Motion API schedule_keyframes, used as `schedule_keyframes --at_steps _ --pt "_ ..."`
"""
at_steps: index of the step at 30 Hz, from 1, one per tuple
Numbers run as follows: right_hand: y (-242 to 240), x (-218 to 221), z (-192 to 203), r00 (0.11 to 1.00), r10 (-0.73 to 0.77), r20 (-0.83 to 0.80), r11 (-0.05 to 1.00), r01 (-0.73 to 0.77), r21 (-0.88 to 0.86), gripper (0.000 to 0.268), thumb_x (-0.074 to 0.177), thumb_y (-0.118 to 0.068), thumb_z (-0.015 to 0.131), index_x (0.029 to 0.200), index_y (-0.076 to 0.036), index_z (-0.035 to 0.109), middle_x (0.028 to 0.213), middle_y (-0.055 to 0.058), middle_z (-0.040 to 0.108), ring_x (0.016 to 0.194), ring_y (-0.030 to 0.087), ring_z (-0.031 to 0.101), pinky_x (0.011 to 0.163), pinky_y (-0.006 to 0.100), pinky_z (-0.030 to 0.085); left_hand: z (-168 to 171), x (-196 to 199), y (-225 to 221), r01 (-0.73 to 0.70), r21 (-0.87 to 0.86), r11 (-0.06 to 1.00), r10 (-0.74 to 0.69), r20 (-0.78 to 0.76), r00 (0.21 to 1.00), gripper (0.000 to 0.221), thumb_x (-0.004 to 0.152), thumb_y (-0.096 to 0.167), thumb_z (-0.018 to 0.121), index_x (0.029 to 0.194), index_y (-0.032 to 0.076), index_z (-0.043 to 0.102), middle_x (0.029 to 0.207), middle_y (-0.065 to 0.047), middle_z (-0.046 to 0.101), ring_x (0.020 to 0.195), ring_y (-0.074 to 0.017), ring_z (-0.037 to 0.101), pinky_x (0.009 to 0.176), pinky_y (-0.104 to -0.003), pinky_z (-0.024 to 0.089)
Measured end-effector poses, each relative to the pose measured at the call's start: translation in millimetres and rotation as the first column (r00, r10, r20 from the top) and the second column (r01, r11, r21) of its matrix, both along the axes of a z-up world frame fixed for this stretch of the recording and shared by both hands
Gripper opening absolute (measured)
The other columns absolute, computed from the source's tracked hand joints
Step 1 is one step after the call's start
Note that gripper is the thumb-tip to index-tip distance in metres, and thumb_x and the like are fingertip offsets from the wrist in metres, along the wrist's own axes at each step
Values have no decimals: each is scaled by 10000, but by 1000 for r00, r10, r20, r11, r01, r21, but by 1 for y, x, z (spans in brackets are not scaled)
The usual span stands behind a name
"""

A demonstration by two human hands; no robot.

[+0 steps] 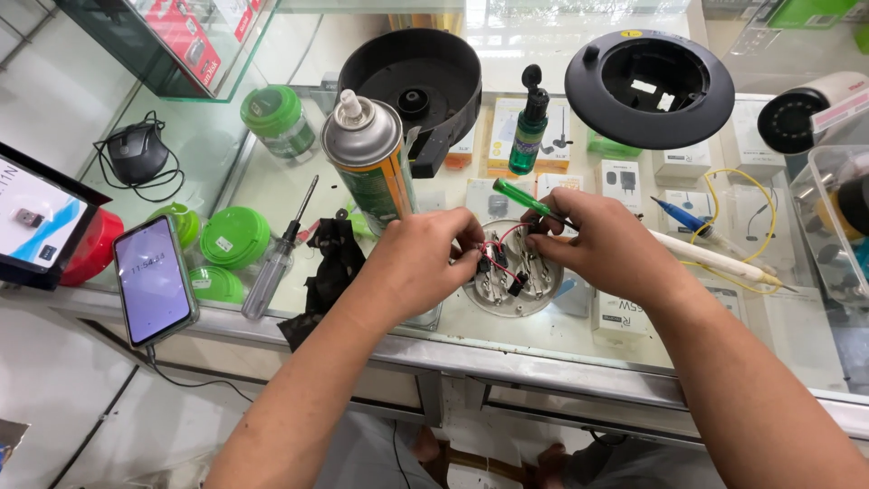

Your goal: The person is disassembling a multi-socket power strip with a screwdriver and cleaning the components with a cloth.

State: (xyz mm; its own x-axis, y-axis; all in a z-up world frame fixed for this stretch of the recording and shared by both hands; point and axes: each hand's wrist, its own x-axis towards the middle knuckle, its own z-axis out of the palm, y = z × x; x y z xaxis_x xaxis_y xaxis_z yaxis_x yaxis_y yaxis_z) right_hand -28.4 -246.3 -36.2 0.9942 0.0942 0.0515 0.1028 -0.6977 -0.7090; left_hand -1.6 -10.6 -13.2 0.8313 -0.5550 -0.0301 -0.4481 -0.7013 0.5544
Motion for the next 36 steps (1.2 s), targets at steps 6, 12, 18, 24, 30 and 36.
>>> schedule_keyframes --at_steps 6,12,18,24,30,36 --pt "-2 0 -2 1000 1 15 999 -2 51 266 877 -94 771 827 -70 511 897 123 710 579 187 460 594 344 580 -12 20 3 27 -110 994 -36 -77 996 221 965 154 605 1153 160 723 1100 -38 767 897 -215 797 863 -391 589" --pt "-5 0 -9 1000 -10 -25 996 12 89 266 872 -82 763 822 -46 505 1059 160 749 591 216 506 592 374 618 -20 22 9 32 -263 964 -66 -121 991 181 900 151 704 1061 185 779 1164 -35 753 882 -223 777 804 -354 598" --pt "-10 7 -19 999 4 -42 995 1 103 280 879 -80 765 805 -44 497 1069 158 750 652 232 614 666 394 649 -26 26 9 89 -316 945 -118 -72 990 102 896 165 722 967 215 776 1100 -1 751 790 -200 756 747 -341 602" --pt "-4 4 -10 997 18 -77 994 -10 112 277 878 -78 762 821 -48 492 1113 166 749 654 237 633 715 441 671 -30 23 9 89 -325 941 -103 -24 994 40 894 202 685 910 234 705 986 52 737 735 -176 747 685 -317 590" --pt "-3 4 -1 995 37 -91 996 -29 86 268 884 -89 757 831 -55 497 1111 154 745 739 290 696 760 455 661 -36 21 6 48 -372 927 -48 8 999 59 878 158 663 877 210 692 901 50 743 706 -182 759 662 -312 584" --pt "-3 4 -5 995 49 -90 995 -42 88 282 865 -98 775 823 -75 496 1084 126 748 786 299 713 758 432 661 -42 21 6 30 -392 920 -18 35 999 54 818 163 678 808 216 673 784 60 713 679 -149 758 625 -277 589"
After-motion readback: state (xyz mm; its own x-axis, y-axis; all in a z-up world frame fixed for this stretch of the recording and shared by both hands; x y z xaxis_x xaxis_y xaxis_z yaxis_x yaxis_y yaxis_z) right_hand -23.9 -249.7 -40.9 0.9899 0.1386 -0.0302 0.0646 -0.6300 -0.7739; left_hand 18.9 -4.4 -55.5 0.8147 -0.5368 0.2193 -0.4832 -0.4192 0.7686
